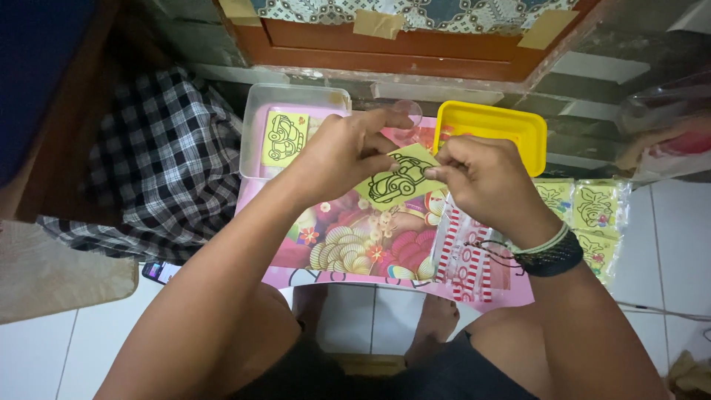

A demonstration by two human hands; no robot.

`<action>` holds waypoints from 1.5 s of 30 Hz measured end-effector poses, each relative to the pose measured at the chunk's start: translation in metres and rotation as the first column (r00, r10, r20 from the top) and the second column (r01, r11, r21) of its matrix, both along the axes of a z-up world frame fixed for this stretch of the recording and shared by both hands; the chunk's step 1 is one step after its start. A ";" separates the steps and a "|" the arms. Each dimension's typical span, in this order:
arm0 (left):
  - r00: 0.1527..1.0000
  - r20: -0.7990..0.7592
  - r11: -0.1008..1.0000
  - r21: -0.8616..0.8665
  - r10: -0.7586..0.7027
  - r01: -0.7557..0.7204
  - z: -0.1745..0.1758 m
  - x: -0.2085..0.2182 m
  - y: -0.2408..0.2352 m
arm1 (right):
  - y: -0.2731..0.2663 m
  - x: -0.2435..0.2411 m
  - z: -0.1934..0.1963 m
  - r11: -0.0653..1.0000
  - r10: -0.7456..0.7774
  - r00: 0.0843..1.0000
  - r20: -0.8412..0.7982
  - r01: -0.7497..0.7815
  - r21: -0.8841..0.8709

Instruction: The person places small colorful toy parts into a small plastic bag, then seals it using the adhesive strip. They repeat this by placing a paper card and a set of toys into several bags one at a time.

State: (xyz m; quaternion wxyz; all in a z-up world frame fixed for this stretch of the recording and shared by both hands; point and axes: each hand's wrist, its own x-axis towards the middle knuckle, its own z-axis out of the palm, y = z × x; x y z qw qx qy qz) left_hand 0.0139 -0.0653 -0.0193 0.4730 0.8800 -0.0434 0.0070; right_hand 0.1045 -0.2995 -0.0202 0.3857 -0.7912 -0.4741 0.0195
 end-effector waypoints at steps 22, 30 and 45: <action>0.994 -0.091 0.999 0.000 0.054 -0.054 0.012 0.000 -0.014 | 0.008 -0.006 0.009 0.964 -0.042 0.993 0.109 0.011 0.265; 0.993 -0.027 0.994 0.001 0.113 -0.113 0.000 0.002 -0.012 | 0.010 -0.005 0.002 0.989 0.024 0.999 0.047 -0.031 0.146; 0.980 0.061 0.935 0.293 0.190 -0.200 -0.003 0.021 0.003 | -0.037 0.107 -0.051 0.954 -0.299 0.951 -0.075 0.298 -0.025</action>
